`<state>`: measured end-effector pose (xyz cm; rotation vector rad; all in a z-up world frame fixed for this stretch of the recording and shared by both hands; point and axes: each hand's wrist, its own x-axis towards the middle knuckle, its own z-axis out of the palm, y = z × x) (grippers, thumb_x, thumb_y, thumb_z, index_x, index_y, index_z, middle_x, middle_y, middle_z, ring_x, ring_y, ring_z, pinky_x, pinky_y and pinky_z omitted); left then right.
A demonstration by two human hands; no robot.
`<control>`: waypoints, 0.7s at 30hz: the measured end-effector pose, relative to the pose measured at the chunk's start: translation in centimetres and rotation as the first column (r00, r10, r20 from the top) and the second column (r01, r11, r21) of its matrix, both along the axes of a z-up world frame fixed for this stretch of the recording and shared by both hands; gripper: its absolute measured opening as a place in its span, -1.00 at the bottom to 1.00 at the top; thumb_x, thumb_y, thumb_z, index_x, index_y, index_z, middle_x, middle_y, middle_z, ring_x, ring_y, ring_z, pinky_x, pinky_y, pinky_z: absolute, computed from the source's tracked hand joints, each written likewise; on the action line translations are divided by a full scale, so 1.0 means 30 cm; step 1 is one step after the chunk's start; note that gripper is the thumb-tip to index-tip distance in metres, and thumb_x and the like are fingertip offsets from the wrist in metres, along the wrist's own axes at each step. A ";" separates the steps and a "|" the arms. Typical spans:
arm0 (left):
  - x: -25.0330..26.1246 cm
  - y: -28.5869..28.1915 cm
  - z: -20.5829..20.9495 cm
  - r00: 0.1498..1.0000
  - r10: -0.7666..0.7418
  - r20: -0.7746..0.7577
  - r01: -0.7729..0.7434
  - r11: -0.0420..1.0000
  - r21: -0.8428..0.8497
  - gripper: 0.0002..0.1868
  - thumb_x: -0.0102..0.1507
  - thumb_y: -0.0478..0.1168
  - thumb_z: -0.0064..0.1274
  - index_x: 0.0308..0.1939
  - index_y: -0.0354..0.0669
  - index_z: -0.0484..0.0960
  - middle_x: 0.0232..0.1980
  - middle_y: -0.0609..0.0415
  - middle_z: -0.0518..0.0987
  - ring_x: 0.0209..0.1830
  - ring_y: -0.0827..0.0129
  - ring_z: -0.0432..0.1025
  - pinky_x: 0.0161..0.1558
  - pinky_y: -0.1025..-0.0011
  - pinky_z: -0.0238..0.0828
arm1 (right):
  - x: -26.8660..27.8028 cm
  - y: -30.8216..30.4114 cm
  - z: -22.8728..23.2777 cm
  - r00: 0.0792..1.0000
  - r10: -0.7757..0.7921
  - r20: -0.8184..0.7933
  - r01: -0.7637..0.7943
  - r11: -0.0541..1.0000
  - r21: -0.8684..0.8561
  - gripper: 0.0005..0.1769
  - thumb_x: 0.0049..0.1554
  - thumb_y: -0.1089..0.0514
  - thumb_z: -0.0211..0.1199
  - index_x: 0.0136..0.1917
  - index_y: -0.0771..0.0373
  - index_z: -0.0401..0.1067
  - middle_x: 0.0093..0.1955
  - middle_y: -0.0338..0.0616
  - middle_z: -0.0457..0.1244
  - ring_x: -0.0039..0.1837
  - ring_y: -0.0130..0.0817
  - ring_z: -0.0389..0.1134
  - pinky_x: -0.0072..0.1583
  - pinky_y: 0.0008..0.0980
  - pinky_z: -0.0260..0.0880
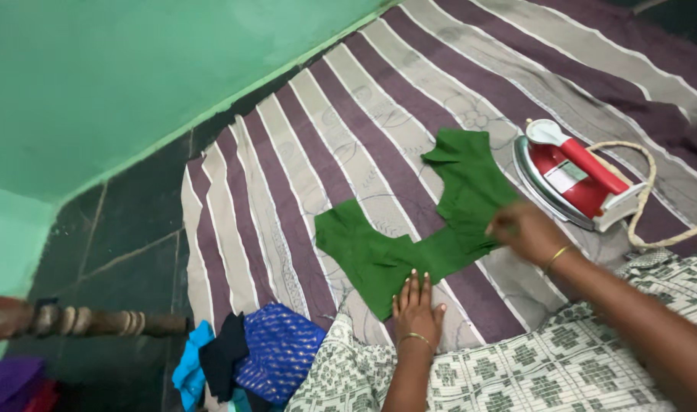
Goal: The person irons a green sleeveless top on a striped cloth laid on the floor. They repeatedly smooth the fabric with their hands and use a red electric iron to press different sections of the garment.
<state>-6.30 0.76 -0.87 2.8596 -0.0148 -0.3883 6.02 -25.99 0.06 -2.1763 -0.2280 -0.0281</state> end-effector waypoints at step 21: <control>0.089 -0.044 0.010 0.993 0.059 -0.106 -0.046 0.991 0.123 -0.14 0.22 -0.09 0.22 0.54 0.02 0.15 0.65 -0.01 -0.01 0.60 0.09 0.00 0.53 0.28 -0.01 | 0.409 -0.432 0.040 0.859 -0.303 -0.412 0.291 0.952 -0.093 -0.41 -0.03 -0.17 0.46 0.10 0.29 0.57 -0.02 0.24 0.44 0.02 0.11 0.48 0.11 -0.01 0.43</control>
